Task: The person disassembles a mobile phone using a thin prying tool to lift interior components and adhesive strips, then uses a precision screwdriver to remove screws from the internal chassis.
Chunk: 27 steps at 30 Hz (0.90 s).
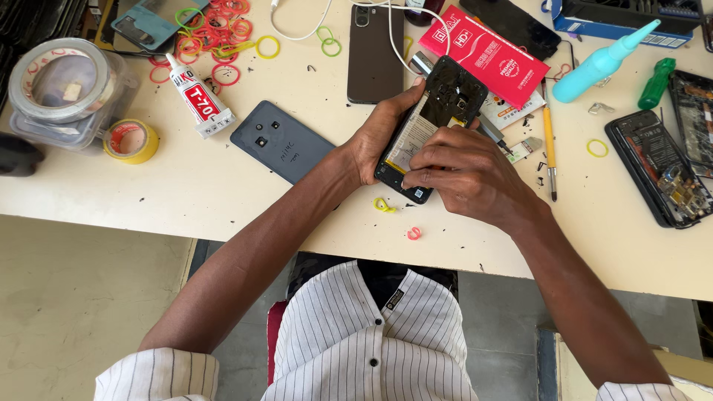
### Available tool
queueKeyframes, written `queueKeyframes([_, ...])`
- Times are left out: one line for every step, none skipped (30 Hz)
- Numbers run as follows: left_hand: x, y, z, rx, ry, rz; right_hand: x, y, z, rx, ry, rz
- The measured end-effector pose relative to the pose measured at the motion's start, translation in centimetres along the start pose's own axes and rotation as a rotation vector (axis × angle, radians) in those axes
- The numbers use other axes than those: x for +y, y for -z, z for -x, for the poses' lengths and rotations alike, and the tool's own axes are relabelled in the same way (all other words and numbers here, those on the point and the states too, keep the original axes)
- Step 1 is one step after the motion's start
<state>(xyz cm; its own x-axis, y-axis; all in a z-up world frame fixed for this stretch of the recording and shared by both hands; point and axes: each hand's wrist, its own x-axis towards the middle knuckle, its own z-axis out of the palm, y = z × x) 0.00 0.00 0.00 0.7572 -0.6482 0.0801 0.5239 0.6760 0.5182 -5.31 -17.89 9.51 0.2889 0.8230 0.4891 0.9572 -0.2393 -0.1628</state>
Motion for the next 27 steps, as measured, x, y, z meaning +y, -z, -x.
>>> queueKeyframes([0.3,-0.6,0.2,0.023,0.0,-0.004,-0.1,0.1,0.0,0.014,-0.016,0.007])
queueKeyframes([0.5,-1.2,0.4,0.046,-0.001,-0.007,-0.2,0.1,0.0,0.029,-0.032,0.013])
queueKeyframes([0.7,-1.7,0.6,0.071,-0.001,-0.009,-0.2,0.2,0.1,0.042,-0.048,0.017])
queueKeyframes([0.8,-2.2,0.8,0.138,0.004,-0.03,-0.3,0.2,0.0,0.064,-0.076,0.004])
queueKeyframes([0.9,-2.6,0.9,0.205,0.01,-0.053,-0.2,0.2,-0.1,0.088,-0.103,-0.008])
queueKeyframes([1.1,-3.0,1.1,0.272,0.015,-0.077,-0.1,0.3,-0.2,0.112,-0.13,-0.02])
queueKeyframes([1.2,-3.2,1.2,0.23,0.029,-0.059,-0.1,0.3,-0.3,0.115,-0.151,-0.007])
queueKeyframes([1.4,-3.3,1.3,0.188,0.044,-0.041,-0.1,0.2,-0.4,0.118,-0.171,0.006])
queueKeyframes([1.5,-3.4,1.4,0.146,0.057,-0.025,-0.1,0.1,-0.4,0.123,-0.19,0.021])
queueKeyframes([1.5,-3.5,1.6,0.143,0.063,-0.023,-0.2,0.0,-0.4,0.147,-0.206,0.004])
queueKeyframes([1.7,-3.7,1.7,0.139,0.068,-0.021,-0.3,-0.2,-0.5,0.173,-0.22,-0.01])
queueKeyframes([1.8,-3.9,1.9,0.135,0.073,-0.02,-0.3,-0.2,-0.5,0.198,-0.233,-0.025])
queueKeyframes([1.8,-4.2,2.1,0.128,0.044,-0.054,-0.3,-0.3,-0.5,0.22,-0.256,-0.037])
queueKeyframes([1.8,-4.5,2.3,0.122,0.014,-0.088,-0.2,-0.4,-0.6,0.241,-0.279,-0.05])
queueKeyframes([1.9,-4.8,2.5,0.116,-0.015,-0.123,-0.1,-0.5,-0.7,0.264,-0.302,-0.063])
queueKeyframes([1.9,-5.1,2.9,0.109,0.011,-0.102,-0.1,-0.4,-0.6,0.283,-0.319,-0.043])
queueKeyframes([2.1,-5.3,3.2,0.101,0.037,-0.082,-0.1,-0.3,-0.6,0.304,-0.337,-0.023])
queueKeyframes([2.2,-5.6,3.5,0.093,0.064,-0.062,0.0,-0.2,-0.7,0.325,-0.353,-0.003])
queueKeyframes([2.3,-5.7,3.7,0.098,0.085,-0.062,0.0,0.0,-0.7,0.34,-0.351,0.031])
queueKeyframes([2.4,-5.9,3.9,0.103,0.106,-0.063,0.2,0.1,-0.7,0.356,-0.348,0.065])
queueKeyframes([2.5,-6.0,4.0,0.108,0.129,-0.064,0.3,0.2,-0.8,0.373,-0.347,0.098])
queueKeyframes([2.7,-6.0,4.2,0.1,0.144,-0.047,0.4,0.2,-0.9,0.357,-0.348,0.116])
queueKeyframes([2.6,-6.1,4.2,0.089,0.161,-0.027,0.5,0.3,-0.9,0.339,-0.352,0.137])
queueKeyframes([2.6,-6.1,4.2,0.078,0.177,-0.007,0.7,0.5,-0.8,0.321,-0.355,0.159])
queueKeyframes([2.8,-6.1,4.2,0.071,0.169,-0.015,0.8,0.6,-0.8,0.301,-0.369,0.176])
queueKeyframes([3.0,-6.2,4.2,0.064,0.161,-0.024,0.9,0.6,-0.7,0.281,-0.383,0.193])
queueKeyframes([3.2,-6.2,4.3,0.06,0.152,-0.034,1.1,0.6,-0.6,0.263,-0.394,0.206])
